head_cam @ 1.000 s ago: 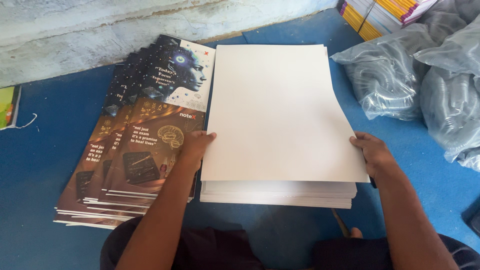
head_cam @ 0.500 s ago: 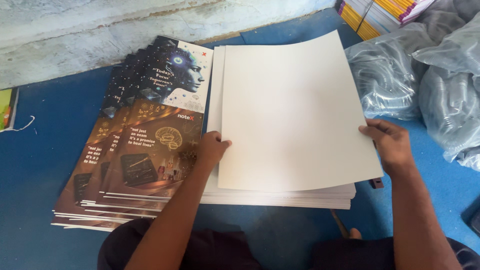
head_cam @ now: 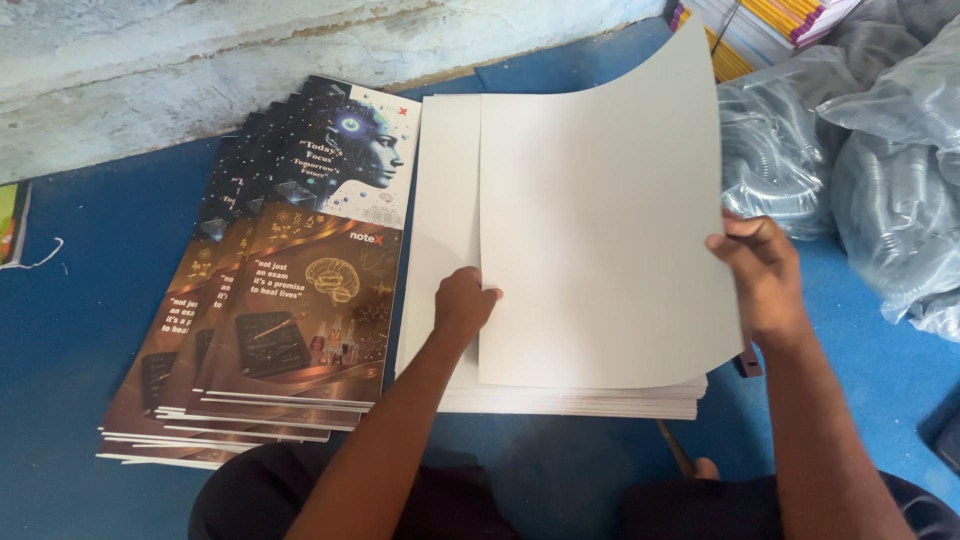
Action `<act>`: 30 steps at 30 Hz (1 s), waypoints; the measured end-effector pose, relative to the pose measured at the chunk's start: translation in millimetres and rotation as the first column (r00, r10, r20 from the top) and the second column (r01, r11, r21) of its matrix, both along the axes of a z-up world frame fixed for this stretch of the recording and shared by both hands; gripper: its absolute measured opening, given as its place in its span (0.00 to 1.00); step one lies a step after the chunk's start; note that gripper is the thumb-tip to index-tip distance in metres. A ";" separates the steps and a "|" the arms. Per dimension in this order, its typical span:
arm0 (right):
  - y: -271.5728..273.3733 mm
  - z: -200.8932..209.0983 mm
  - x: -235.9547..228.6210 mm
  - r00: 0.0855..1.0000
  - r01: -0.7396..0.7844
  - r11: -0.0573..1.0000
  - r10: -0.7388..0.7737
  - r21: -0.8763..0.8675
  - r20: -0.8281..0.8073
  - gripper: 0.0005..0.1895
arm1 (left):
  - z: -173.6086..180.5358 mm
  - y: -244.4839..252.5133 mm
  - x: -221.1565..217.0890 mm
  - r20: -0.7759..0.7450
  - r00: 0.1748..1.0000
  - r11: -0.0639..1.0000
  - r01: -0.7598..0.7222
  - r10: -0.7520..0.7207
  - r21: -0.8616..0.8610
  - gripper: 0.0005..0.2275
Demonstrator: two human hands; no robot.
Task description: The person places a printed cover sheet onto a stack of blank pages, folds it over the spine, and presses the fold with a flat tool to crease it. They repeat this process for multiple book units, stacking the finished items to the side.
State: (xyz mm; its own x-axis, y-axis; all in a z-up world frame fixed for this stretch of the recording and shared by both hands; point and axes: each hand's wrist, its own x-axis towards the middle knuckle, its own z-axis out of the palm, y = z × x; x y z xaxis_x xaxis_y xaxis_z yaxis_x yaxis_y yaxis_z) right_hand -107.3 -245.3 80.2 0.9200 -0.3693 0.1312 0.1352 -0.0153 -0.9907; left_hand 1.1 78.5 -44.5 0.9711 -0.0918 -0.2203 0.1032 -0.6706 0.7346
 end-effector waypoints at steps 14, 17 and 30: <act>61.5 19.8 -1.2 0.983 -0.168 0.783 0.085 -0.599 -0.164 0.28 | -12.3 -20.9 10.4 0.166 0.976 0.907 0.064 -0.145 0.416 0.08; 68.5 23.3 -3.9 0.976 -0.216 0.693 0.130 -0.688 -0.175 0.28 | -12.2 -25.8 13.1 0.074 0.986 0.865 0.096 -0.151 0.493 0.07; 112.3 23.7 13.5 0.943 -0.331 0.287 0.128 -0.899 -0.307 0.26 | 0.9 -26.3 20.3 0.204 0.931 0.819 0.146 -0.304 0.554 0.04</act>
